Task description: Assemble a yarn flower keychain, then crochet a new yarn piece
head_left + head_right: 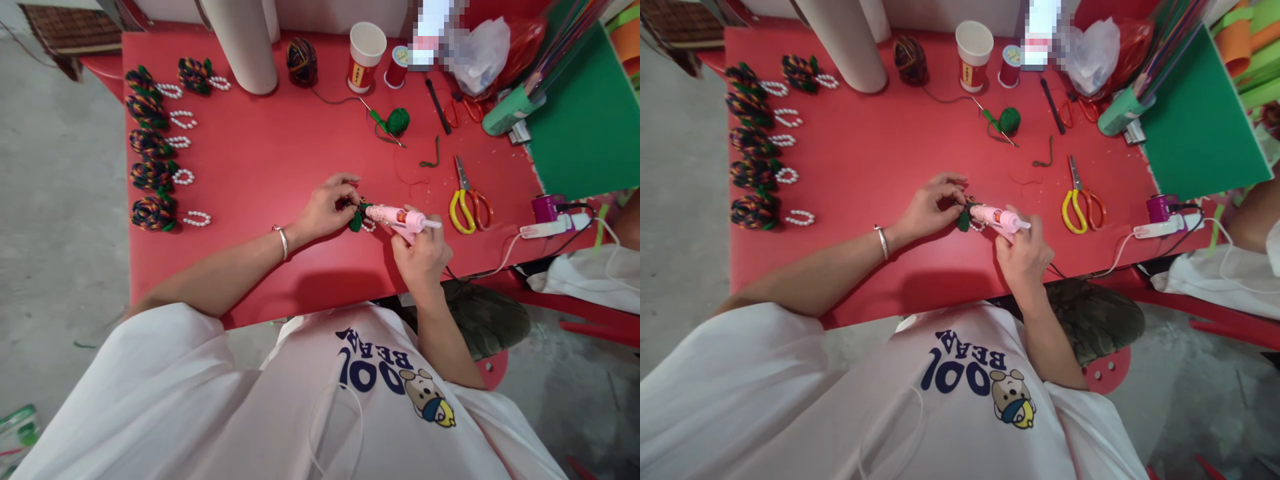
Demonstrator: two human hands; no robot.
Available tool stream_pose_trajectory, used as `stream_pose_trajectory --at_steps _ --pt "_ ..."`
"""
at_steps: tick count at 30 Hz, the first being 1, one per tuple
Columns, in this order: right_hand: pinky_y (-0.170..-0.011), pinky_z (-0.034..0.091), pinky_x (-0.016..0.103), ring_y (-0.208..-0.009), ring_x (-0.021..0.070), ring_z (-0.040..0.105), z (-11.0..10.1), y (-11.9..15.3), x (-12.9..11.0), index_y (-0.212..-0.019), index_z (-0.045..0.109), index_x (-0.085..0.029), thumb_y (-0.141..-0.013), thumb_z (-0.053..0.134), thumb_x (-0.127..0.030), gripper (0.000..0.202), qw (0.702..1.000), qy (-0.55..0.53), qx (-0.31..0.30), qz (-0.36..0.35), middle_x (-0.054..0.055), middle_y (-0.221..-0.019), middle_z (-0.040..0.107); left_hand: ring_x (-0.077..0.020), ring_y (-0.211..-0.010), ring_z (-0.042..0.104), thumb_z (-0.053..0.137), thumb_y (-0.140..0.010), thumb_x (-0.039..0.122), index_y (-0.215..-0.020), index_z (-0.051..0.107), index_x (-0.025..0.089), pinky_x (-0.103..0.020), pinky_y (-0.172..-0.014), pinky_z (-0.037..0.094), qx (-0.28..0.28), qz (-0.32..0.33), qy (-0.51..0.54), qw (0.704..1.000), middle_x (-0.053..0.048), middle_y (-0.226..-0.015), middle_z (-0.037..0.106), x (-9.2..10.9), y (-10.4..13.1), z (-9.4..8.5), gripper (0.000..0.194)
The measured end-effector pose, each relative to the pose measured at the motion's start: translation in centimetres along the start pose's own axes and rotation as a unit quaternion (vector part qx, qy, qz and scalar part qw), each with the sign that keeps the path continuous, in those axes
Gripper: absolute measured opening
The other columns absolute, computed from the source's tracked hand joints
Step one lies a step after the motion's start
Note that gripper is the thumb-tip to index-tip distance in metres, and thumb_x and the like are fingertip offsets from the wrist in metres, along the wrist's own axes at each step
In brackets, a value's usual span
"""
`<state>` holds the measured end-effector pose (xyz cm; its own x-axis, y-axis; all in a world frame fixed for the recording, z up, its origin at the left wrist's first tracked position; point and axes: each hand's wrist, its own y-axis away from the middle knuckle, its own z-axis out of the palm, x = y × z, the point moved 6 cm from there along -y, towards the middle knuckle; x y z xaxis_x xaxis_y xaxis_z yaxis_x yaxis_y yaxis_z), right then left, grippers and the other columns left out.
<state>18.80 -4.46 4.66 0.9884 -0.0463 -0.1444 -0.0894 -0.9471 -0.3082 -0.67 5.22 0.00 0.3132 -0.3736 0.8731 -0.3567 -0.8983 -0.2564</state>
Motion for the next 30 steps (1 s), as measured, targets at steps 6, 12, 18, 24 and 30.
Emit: stream_pose_trajectory --at_steps 6,12,18,24,30 --pt "-0.069 0.051 0.033 -0.09 0.026 0.066 -0.18 0.48 0.33 -0.139 0.067 -0.02 -0.091 0.055 -0.024 0.05 1.0 -0.01 0.0 0.002 0.015 -0.117 0.068 -0.0247 -0.118 0.071 0.062 -0.08 0.009 -0.081 0.07 0.018 -0.043 -0.102 0.06 0.003 -0.002 -0.002 1.0 -0.013 -0.135 0.068 0.0 0.03 -0.02 0.012" --pt "-0.064 0.046 0.032 -0.088 0.0255 0.066 0.0 0.6 0.54 -0.136 0.069 -0.02 -0.09 0.056 -0.024 0.049 1.0 0.002 -0.001 0.005 0.015 -0.117 0.07 -0.0246 -0.119 0.071 0.062 -0.08 0.01 -0.081 0.07 0.019 -0.042 -0.1 0.061 0.009 0.006 0.003 1.0 -0.013 -0.134 0.068 -0.05 0.07 -0.03 0.012" --pt "-0.066 0.047 0.032 -0.09 0.0256 0.066 0.09 0.42 0.4 -0.138 0.068 -0.019 -0.091 0.055 -0.023 0.049 1.0 0.0 -0.005 0.001 0.015 -0.117 0.069 -0.0245 -0.119 0.071 0.062 -0.08 0.01 -0.082 0.07 0.018 -0.042 -0.101 0.06 0.002 0.004 0.001 1.0 -0.013 -0.135 0.067 -0.06 0.02 0.01 0.012" --pt "-0.067 0.049 0.033 -0.088 0.0248 0.065 0.09 0.2 0.13 -0.133 0.07 -0.018 -0.092 0.055 -0.023 0.045 1.0 0.004 0.001 -0.003 0.014 -0.111 0.068 -0.0243 -0.118 0.071 0.062 -0.081 0.009 -0.081 0.071 0.018 -0.042 -0.102 0.06 0.002 0.005 -0.003 1.0 -0.013 -0.134 0.067 0.07 -0.02 0.01 0.013" --pt "-0.069 0.051 0.033 -0.092 0.0251 0.068 0.14 0.16 0.13 -0.134 0.069 -0.02 -0.094 0.057 -0.026 0.043 0.999 -0.027 0.021 -0.011 0.014 -0.118 0.068 -0.0248 -0.119 0.071 0.062 -0.08 0.007 -0.081 0.07 0.018 -0.043 -0.102 0.06 0.004 0.007 -0.002 1.0 -0.014 -0.135 0.068 0.04 0.02 -0.01 0.014"
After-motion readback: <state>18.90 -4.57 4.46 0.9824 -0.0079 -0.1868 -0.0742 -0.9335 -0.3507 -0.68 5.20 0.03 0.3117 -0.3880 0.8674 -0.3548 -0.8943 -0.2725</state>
